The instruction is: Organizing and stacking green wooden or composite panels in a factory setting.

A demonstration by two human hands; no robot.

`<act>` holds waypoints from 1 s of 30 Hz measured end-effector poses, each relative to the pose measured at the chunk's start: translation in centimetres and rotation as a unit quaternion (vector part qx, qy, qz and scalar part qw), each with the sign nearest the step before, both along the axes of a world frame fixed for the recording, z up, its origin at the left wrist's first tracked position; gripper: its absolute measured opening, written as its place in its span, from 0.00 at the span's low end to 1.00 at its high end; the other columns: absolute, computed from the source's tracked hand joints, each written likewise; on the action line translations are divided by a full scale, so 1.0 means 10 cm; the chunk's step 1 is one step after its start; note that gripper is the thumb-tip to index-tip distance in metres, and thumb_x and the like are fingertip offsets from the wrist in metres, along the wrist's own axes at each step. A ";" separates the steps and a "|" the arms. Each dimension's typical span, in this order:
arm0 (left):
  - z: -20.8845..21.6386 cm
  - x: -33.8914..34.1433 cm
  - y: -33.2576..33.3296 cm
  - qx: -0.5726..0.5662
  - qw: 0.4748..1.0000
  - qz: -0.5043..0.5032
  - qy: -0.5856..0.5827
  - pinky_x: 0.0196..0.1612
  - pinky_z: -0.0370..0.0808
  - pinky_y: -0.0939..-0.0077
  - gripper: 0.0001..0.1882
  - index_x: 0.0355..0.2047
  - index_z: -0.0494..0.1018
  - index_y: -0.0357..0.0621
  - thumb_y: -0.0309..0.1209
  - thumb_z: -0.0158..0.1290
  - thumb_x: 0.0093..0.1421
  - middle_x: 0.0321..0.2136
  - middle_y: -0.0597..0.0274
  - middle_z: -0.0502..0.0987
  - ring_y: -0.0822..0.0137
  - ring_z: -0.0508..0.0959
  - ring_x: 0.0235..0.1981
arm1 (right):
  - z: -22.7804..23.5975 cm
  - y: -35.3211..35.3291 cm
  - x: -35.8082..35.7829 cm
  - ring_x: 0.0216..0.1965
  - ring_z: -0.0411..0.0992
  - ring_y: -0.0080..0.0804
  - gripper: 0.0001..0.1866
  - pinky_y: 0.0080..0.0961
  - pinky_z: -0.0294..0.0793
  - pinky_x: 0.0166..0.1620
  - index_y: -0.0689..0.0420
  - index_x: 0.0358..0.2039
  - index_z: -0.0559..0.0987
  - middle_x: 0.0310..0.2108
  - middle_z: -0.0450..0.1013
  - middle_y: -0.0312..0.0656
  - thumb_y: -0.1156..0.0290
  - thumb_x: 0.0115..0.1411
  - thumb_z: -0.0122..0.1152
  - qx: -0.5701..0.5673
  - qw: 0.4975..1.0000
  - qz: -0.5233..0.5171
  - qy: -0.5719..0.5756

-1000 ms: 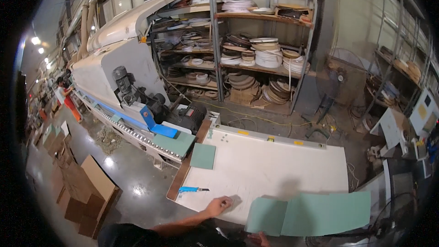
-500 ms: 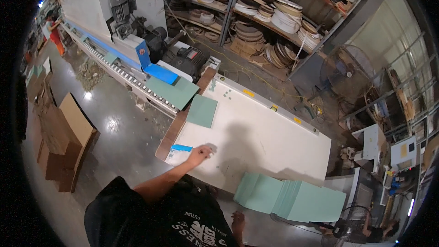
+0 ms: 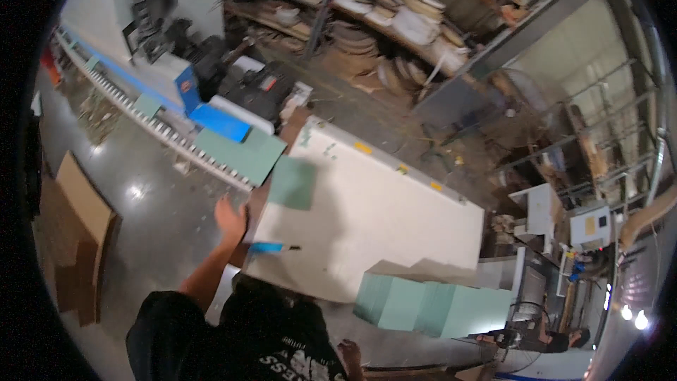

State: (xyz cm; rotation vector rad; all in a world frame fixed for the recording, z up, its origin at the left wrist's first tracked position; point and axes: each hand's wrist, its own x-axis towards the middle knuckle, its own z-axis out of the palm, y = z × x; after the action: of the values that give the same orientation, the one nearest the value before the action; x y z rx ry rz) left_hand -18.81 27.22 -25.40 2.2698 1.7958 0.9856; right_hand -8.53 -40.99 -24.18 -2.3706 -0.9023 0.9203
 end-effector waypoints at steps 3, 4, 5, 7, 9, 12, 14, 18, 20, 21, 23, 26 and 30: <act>0.21 0.39 -0.18 -0.430 0.899 -0.073 0.024 0.55 0.74 0.45 0.33 0.53 0.77 0.38 0.58 0.45 0.71 0.49 0.35 0.80 0.37 0.79 0.51 | -0.36 -0.29 -0.32 0.58 0.74 0.48 0.21 0.44 0.74 0.59 0.50 0.49 0.85 0.51 0.79 0.50 0.52 0.61 0.66 -0.002 0.997 -0.083 -0.005; -0.16 -0.26 -0.01 -0.377 0.925 -0.042 0.025 0.47 0.77 0.42 0.35 0.44 0.81 0.40 0.60 0.40 0.72 0.39 0.37 0.83 0.35 0.82 0.43 | 0.18 0.48 -0.46 0.45 0.78 0.37 0.26 0.37 0.79 0.52 0.57 0.61 0.76 0.48 0.80 0.43 0.54 0.71 0.61 0.171 0.865 -0.364 0.300; 0.08 -0.16 -0.07 -0.390 0.919 -0.050 0.012 0.47 0.77 0.44 0.33 0.43 0.82 0.42 0.58 0.40 0.73 0.38 0.38 0.83 0.36 0.82 0.43 | 0.36 0.61 -0.55 0.45 0.78 0.37 0.26 0.37 0.79 0.52 0.57 0.61 0.76 0.48 0.80 0.43 0.54 0.71 0.61 0.193 0.855 -0.392 0.279; 0.10 -0.20 -0.07 -0.343 0.934 -0.094 -0.019 0.43 0.77 0.42 0.30 0.46 0.82 0.44 0.55 0.40 0.75 0.37 0.37 0.83 0.34 0.82 0.41 | 0.49 0.85 -0.72 0.41 0.78 0.32 0.19 0.31 0.78 0.46 0.57 0.56 0.79 0.43 0.81 0.42 0.63 0.70 0.64 0.206 0.854 -0.402 0.259; 0.10 -0.26 -0.08 -0.331 0.939 -0.095 -0.022 0.42 0.77 0.40 0.32 0.44 0.83 0.41 0.56 0.40 0.74 0.36 0.35 0.83 0.33 0.82 0.40 | 1.08 1.56 -0.86 0.39 0.76 0.29 0.14 0.28 0.78 0.42 0.57 0.50 0.82 0.39 0.80 0.39 0.67 0.66 0.66 0.084 0.830 -0.513 0.204; 0.00 -0.10 -0.10 -0.339 0.933 -0.123 -0.021 0.41 0.76 0.41 0.35 0.41 0.84 0.35 0.56 0.39 0.75 0.35 0.33 0.82 0.31 0.81 0.39 | 0.88 1.50 -0.89 0.38 0.75 0.29 0.12 0.30 0.77 0.39 0.57 0.45 0.83 0.36 0.79 0.39 0.65 0.64 0.66 0.126 0.874 -0.457 0.105; 0.14 -0.03 -0.13 -0.354 0.929 -0.109 -0.016 0.42 0.76 0.43 0.36 0.42 0.83 0.32 0.56 0.39 0.74 0.35 0.32 0.82 0.31 0.81 0.39 | 0.96 1.64 -0.83 0.38 0.75 0.30 0.14 0.31 0.76 0.40 0.57 0.45 0.83 0.36 0.79 0.40 0.62 0.64 0.67 0.178 0.804 -0.529 0.204; 0.30 -0.06 -0.11 -0.375 0.919 -0.103 -0.063 0.47 0.77 0.44 0.38 0.46 0.82 0.32 0.59 0.40 0.73 0.39 0.33 0.83 0.33 0.82 0.43 | 0.79 1.86 -0.51 0.40 0.77 0.39 0.20 0.38 0.77 0.46 0.59 0.46 0.82 0.39 0.81 0.47 0.54 0.66 0.64 0.106 0.919 -0.377 0.057; -0.45 -0.21 -0.10 -0.318 0.935 -0.152 0.021 0.40 0.78 0.43 0.31 0.49 0.82 0.42 0.57 0.43 0.73 0.37 0.37 0.84 0.38 0.83 0.39 | 0.82 1.97 -0.40 0.41 0.78 0.43 0.22 0.41 0.77 0.48 0.60 0.47 0.82 0.41 0.81 0.49 0.52 0.67 0.63 0.030 0.939 -0.341 -0.037; -0.70 -0.22 -0.08 -0.264 0.942 -0.179 0.109 0.33 0.79 0.41 0.25 0.51 0.82 0.51 0.54 0.46 0.73 0.36 0.41 0.85 0.44 0.85 0.35 | 0.84 2.02 -0.35 0.43 0.78 0.44 0.23 0.42 0.77 0.49 0.60 0.47 0.82 0.42 0.81 0.51 0.51 0.67 0.63 0.024 0.945 -0.326 -0.037; -0.21 -0.17 -0.08 -0.334 0.926 -0.164 0.067 0.36 0.78 0.40 0.30 0.50 0.81 0.42 0.55 0.42 0.74 0.37 0.36 0.84 0.40 0.84 0.36 | 0.69 2.09 -0.21 0.45 0.79 0.45 0.23 0.43 0.77 0.50 0.60 0.49 0.82 0.46 0.81 0.51 0.52 0.67 0.64 -0.005 0.953 -0.294 -0.079; -0.12 -0.27 -0.03 -0.369 0.905 -0.201 -0.073 0.43 0.76 0.41 0.41 0.44 0.81 0.28 0.61 0.38 0.73 0.39 0.28 0.81 0.32 0.81 0.42 | 0.47 2.29 -0.11 0.46 0.77 0.44 0.21 0.43 0.76 0.50 0.61 0.49 0.81 0.48 0.81 0.48 0.56 0.67 0.64 0.009 0.924 -0.378 -0.049; -0.17 -0.20 -0.06 -0.405 0.887 -0.222 -0.008 0.51 0.74 0.43 0.42 0.50 0.80 0.35 0.65 0.37 0.71 0.44 0.30 0.81 0.39 0.81 0.48 | 0.77 2.46 0.29 0.45 0.76 0.43 0.17 0.42 0.76 0.49 0.61 0.50 0.80 0.44 0.80 0.48 0.62 0.70 0.56 0.005 0.927 -0.320 -0.194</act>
State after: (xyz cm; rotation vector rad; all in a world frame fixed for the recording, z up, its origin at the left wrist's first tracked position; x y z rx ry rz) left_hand -20.84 26.65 -27.07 1.9319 1.2202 0.1125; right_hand -5.67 -16.41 -16.51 -2.6191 -0.1971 0.1902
